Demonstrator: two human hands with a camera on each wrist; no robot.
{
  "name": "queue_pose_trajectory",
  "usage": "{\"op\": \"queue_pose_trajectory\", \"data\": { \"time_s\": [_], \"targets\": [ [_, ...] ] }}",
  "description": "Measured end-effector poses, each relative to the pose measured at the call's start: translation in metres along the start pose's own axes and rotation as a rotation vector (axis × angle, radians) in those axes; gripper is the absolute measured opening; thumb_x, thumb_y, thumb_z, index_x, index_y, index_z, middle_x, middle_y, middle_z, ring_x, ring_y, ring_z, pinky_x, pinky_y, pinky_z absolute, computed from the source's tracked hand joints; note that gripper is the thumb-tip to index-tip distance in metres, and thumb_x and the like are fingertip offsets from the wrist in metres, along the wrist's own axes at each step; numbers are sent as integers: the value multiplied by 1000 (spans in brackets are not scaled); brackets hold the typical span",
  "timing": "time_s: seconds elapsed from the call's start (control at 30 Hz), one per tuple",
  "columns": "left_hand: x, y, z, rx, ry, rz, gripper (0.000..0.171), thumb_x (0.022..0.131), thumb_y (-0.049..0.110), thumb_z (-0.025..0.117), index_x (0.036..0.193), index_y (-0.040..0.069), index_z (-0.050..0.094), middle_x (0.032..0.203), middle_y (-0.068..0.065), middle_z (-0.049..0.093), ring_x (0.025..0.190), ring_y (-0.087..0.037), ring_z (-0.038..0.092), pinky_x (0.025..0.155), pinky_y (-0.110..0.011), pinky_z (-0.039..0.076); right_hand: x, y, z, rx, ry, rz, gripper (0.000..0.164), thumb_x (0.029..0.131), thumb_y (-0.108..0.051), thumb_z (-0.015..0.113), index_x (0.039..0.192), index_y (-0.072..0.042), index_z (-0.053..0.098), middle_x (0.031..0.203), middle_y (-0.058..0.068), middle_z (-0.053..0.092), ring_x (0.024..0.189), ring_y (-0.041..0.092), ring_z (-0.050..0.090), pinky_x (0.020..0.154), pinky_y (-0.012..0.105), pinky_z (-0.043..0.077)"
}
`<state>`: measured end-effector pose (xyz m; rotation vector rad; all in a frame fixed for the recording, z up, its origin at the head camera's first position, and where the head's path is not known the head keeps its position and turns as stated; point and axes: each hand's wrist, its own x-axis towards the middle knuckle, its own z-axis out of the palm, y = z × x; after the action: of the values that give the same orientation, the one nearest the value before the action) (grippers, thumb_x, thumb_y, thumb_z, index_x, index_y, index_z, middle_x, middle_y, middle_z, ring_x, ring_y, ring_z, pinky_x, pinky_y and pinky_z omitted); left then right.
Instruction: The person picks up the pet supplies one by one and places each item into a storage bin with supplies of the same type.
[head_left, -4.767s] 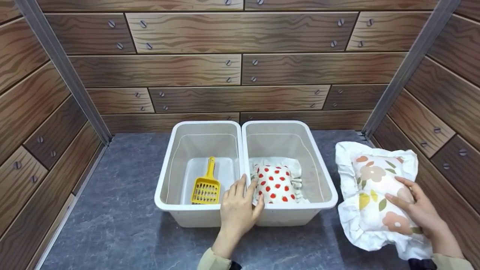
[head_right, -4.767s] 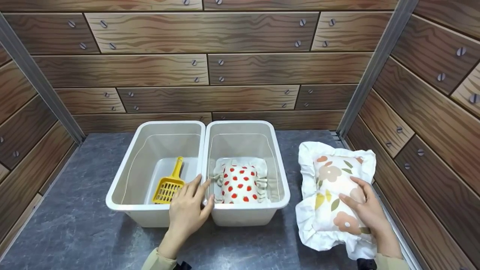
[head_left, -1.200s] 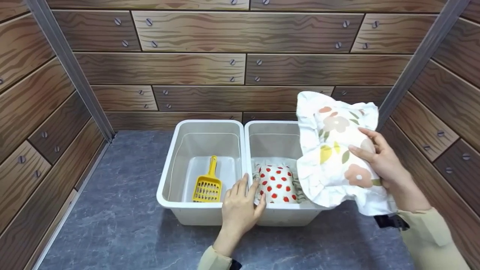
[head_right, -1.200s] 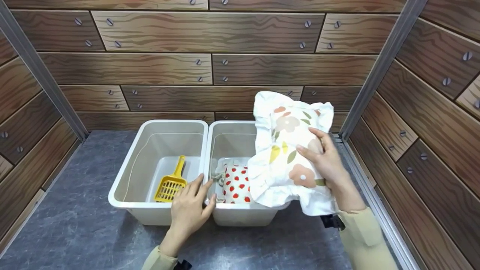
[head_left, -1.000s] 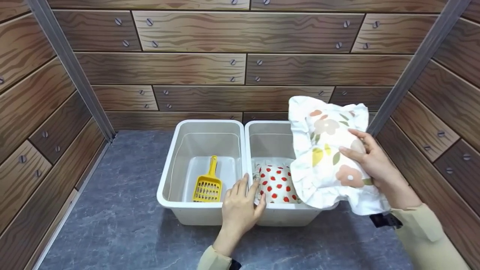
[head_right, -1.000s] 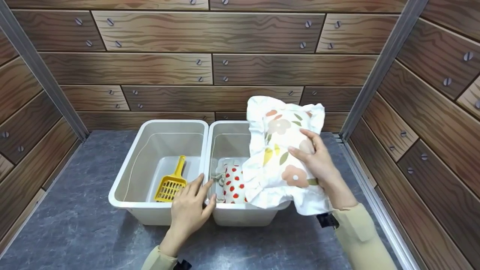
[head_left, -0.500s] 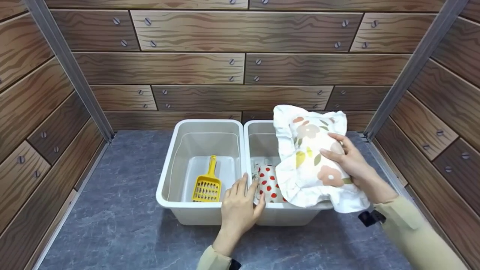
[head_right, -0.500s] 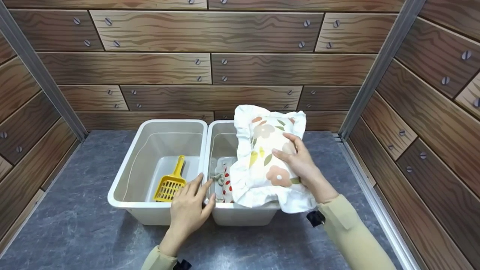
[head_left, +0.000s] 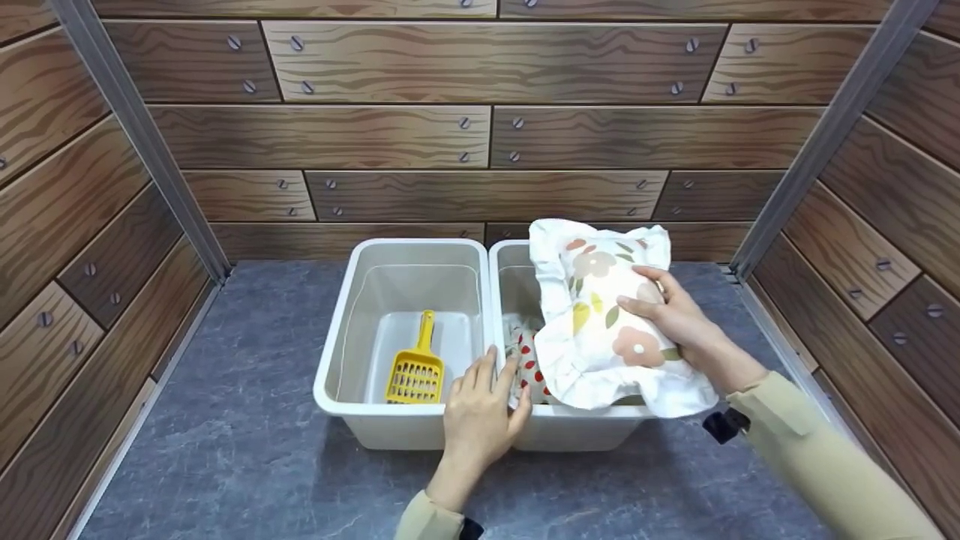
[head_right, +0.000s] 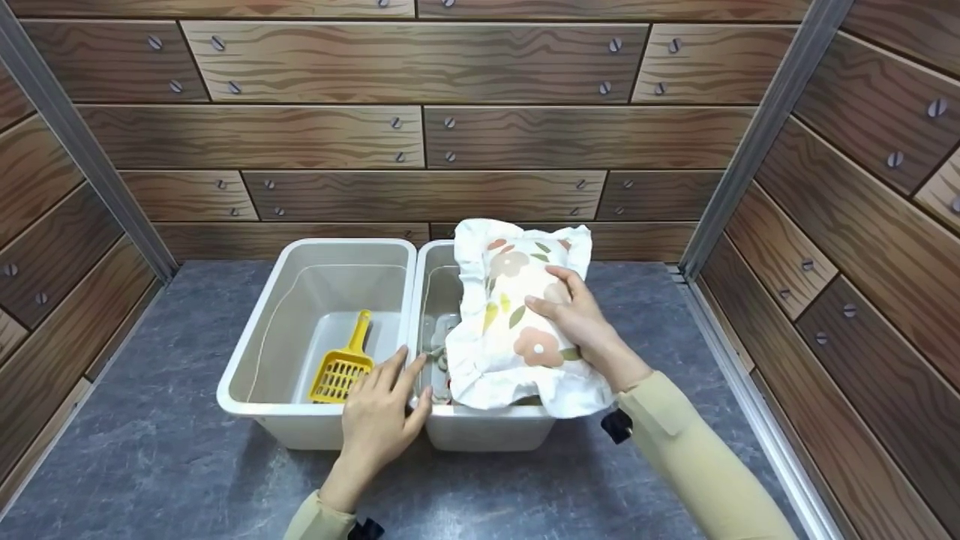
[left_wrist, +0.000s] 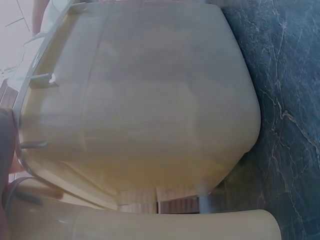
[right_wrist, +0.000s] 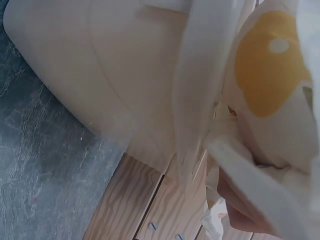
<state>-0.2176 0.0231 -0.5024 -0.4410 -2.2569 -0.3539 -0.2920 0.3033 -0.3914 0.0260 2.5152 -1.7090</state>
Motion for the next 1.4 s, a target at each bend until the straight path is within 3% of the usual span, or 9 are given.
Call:
{"op": "queue_pose_trajectory", "data": {
  "time_s": [0.37,0.67,1.1,1.4],
  "targets": [
    [-1,0,1,4,13,1,45,85,42,64,123,18,68,126,-12,64,106,-27,64,79,-39,52,6,-1,11,9,-29,40,79,92,-30,67,155,-18,22,154,23,20,128,36,36,109,43,27],
    [-1,1,3,5,41,18,44,85,41,62,121,17,69,124,-13,65,104,-27,64,78,-38,52,5,1,18,-6,-54,61,80,91,-31,69,154,-14,22,153,26,20,130,38,36,111,44,27],
    [1,-1,2,13,48,24,47,86,41,61,124,15,67,124,-13,65,104,-27,64,78,-38,52,14,-17,19,-71,-77,53,78,92,-29,68,153,-13,23,155,26,18,134,39,31,114,46,23],
    [0,-1,4,21,52,30,51,90,41,57,130,11,62,125,-13,65,105,-26,64,79,-38,51,22,-19,35,-92,-89,70,77,91,-28,68,153,-14,25,155,25,20,136,38,30,112,46,27]
  ]
}}
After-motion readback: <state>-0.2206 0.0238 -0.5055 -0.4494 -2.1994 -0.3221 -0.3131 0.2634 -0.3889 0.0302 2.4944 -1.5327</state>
